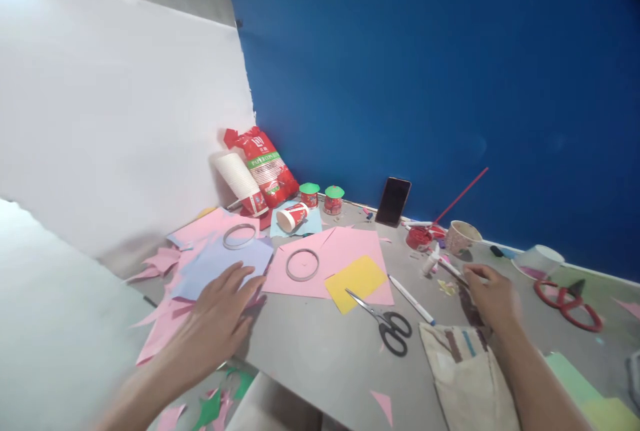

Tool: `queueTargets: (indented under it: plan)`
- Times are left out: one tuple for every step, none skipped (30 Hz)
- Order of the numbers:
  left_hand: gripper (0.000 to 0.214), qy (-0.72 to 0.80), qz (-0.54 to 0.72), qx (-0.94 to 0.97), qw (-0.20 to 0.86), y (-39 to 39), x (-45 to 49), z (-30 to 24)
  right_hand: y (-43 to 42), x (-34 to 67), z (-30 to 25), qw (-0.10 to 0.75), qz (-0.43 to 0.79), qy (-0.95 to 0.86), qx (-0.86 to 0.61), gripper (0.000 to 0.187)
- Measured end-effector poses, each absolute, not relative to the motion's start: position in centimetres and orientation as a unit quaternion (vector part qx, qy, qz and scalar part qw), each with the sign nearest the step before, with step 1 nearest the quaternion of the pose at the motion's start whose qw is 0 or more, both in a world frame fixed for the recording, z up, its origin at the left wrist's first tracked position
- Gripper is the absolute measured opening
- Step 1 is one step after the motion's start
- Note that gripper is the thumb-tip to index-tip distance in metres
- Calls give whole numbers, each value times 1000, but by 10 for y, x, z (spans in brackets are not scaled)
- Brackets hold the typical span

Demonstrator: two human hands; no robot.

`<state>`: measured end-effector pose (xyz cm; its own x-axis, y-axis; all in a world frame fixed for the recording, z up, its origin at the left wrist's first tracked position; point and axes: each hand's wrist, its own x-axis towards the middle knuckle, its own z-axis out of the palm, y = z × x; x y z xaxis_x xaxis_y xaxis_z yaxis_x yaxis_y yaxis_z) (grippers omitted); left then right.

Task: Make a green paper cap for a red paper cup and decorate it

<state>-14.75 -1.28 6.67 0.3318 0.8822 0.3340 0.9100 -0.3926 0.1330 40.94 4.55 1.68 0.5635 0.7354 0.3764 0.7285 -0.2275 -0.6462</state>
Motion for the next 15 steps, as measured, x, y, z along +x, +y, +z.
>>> queueTargets:
  plan:
    - [66,-555,-163,-814,60,-14,-159,62,45,408,18,410,11,-459,-788,36]
    - [69,-562,-147,-810,79,-14,-168,58,45,407,20,408,17,-450,-794,36]
    - [69,-568,-134,-806,99,-13,-176,55,45,405,23,408,20,-444,-797,37]
    - [66,-578,-123,-798,116,-11,-182,52,44,402,25,409,23,-438,-800,38]
    - [62,-585,-111,-793,129,-8,-187,50,43,400,28,409,24,-433,-803,39]
    - [57,-593,-103,-787,138,-5,-189,50,42,398,30,411,24,-431,-803,40]
    - [51,-598,-97,-783,140,-2,-191,49,42,397,31,412,24,-431,-802,42]
    - [45,-603,-93,-781,136,1,-192,49,41,396,32,413,22,-432,-802,43]
    - [39,-607,-91,-779,128,5,-193,50,41,396,32,414,20,-431,-801,44]
    - [36,-609,-89,-779,119,8,-193,50,41,396,31,415,19,-429,-802,46]
    - [35,-610,-90,-779,111,11,-193,51,41,396,31,415,18,-429,-802,47]
    - [37,-609,-91,-781,103,14,-192,53,41,397,30,416,18,-428,-802,48]
    - [39,-608,-93,-783,97,16,-191,55,42,397,29,418,19,-429,-801,48]
    - [41,-608,-96,-783,91,17,-190,57,42,398,29,419,20,-430,-799,47]
    - [42,-611,-101,-781,84,17,-187,59,42,399,28,421,20,-431,-798,47]
